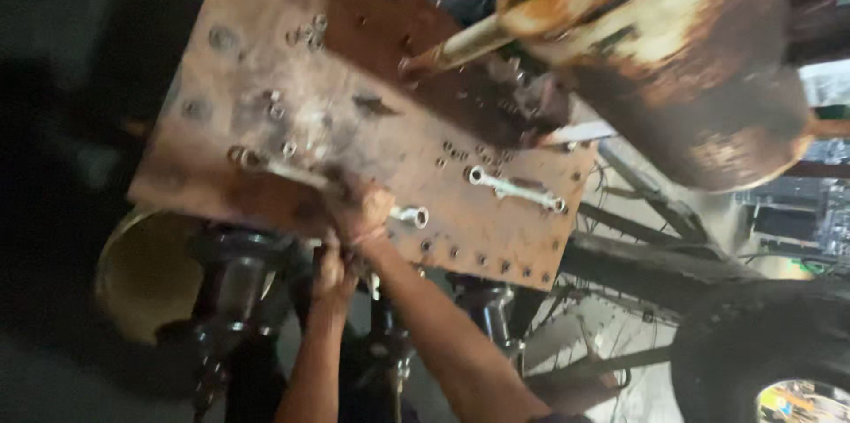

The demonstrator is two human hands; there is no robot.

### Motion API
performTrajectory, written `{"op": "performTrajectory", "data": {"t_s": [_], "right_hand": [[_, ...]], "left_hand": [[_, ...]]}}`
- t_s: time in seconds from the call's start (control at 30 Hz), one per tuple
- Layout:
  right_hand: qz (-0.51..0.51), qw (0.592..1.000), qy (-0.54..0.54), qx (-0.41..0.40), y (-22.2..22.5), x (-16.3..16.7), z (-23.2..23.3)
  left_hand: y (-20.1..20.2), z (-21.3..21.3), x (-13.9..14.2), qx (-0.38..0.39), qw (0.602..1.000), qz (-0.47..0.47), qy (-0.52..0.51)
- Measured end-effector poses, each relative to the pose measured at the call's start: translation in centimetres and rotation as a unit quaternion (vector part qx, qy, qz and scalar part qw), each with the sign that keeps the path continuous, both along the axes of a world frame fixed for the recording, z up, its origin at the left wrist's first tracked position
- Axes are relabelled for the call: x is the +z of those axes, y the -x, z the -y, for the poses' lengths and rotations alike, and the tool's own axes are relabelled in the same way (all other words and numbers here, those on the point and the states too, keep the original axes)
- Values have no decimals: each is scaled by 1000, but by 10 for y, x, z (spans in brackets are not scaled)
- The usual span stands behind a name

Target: The person uses two wrenches to tighten bolts on a metal plate attached to a large machine. They repeatedly position the wrenches, turn the bolts, and reposition the tools across multiple bolt locations.

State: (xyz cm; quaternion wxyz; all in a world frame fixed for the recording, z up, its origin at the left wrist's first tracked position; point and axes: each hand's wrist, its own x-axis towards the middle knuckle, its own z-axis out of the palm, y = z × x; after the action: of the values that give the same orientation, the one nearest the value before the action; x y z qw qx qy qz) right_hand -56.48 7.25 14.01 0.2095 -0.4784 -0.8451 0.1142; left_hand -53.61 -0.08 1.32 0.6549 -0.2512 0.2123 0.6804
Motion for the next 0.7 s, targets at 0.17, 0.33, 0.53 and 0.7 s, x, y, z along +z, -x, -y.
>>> {"op": "performTrajectory", "data": {"t_s": [0.17, 0.33, 0.53, 0.7], "right_hand": [[39, 999, -17, 12, -5, -6, -2], [55, 998, -33, 12, -6, -24, 0], [57, 997, 45, -19, -10, -20, 2], [3, 998, 58, 8, -11, -18, 5]], "left_hand": [[9, 23, 13, -71, 996, 50, -5], [1, 24, 0, -33, 999, 14, 11], [-1, 21, -1, -64, 998, 4, 8], [-2, 16, 1, 2, 998, 52, -37]]}}
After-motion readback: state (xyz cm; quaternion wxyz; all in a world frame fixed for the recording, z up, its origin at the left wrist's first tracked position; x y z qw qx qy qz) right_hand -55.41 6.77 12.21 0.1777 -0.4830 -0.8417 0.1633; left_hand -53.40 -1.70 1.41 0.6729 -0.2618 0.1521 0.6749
